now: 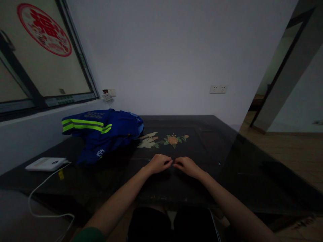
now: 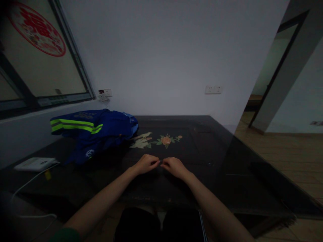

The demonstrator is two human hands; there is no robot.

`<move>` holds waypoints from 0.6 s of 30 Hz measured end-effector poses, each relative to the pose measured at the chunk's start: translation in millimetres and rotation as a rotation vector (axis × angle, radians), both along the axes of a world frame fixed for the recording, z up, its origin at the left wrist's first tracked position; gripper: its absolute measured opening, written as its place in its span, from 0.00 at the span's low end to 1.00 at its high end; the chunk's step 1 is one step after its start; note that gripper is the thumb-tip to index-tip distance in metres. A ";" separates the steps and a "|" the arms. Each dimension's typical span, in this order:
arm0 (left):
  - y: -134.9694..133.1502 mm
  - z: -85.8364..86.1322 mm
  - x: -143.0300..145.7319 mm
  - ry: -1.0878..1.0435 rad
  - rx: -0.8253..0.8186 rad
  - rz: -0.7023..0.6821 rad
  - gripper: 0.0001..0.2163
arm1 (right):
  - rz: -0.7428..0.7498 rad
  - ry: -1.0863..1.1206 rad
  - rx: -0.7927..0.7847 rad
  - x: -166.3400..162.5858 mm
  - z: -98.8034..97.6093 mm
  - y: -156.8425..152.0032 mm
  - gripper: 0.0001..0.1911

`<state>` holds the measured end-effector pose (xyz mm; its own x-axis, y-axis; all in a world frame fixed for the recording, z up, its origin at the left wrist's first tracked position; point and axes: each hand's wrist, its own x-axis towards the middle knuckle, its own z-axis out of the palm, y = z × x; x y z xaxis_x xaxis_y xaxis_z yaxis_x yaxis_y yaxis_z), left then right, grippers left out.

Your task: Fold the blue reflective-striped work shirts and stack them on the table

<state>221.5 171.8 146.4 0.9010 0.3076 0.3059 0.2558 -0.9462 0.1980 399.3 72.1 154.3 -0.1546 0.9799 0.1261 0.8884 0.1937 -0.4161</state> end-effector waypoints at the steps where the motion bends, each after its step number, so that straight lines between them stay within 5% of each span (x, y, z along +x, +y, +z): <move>1: 0.3 -0.6 0.1 -0.002 0.000 0.000 0.13 | -0.002 0.001 -0.006 -0.5 1.1 -0.4 0.08; 18: 1.5 -3.5 0.6 -0.031 0.006 -0.012 0.13 | 0.003 -0.012 -0.006 -1.4 3.0 -1.8 0.09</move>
<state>222.0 173.3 142.9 0.8946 0.2952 0.3355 0.2384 -0.9503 0.2003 397.8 70.3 157.2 -0.1590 0.9802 0.1180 0.8929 0.1938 -0.4065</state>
